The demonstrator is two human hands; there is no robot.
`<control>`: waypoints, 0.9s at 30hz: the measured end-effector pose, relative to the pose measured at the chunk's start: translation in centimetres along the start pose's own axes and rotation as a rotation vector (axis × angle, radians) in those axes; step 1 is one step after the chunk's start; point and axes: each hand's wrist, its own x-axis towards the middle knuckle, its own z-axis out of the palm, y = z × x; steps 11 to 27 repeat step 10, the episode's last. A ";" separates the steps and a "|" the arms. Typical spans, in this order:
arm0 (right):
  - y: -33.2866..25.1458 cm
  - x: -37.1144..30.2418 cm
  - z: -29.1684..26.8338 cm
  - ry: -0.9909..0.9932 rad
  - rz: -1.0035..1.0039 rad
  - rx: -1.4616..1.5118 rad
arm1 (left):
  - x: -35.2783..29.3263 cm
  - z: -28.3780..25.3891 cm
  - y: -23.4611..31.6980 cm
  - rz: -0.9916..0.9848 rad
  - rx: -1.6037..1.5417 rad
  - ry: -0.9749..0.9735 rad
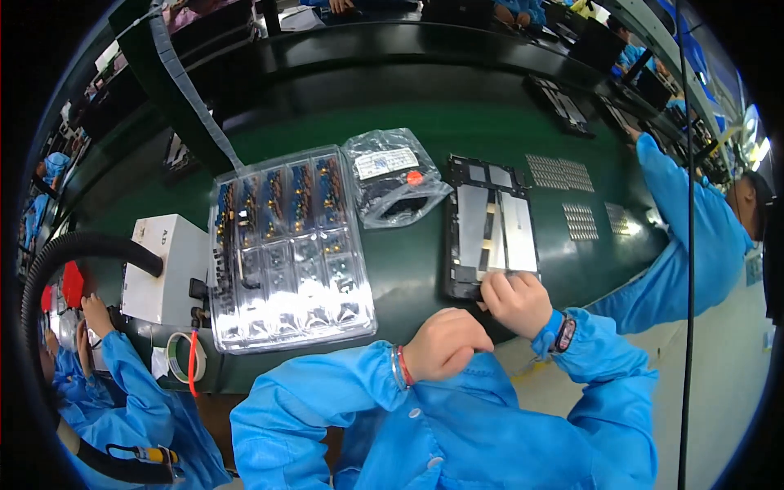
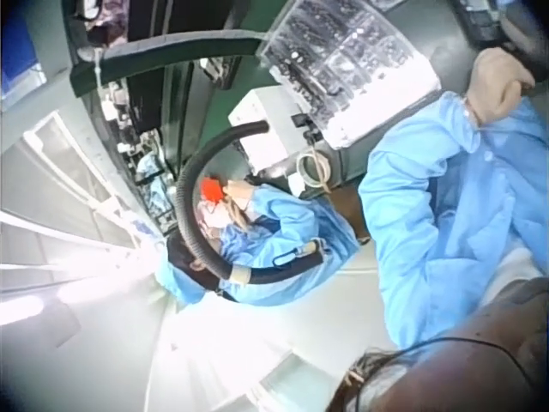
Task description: The person assembles a tablet device by hand, placing internal components and ribbon cables from a plastic tray into a tablet frame.
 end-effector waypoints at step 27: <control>13.2 5.9 8.7 -0.165 0.691 0.410 | 3.7 8.8 -1.3 0.107 1.039 -0.166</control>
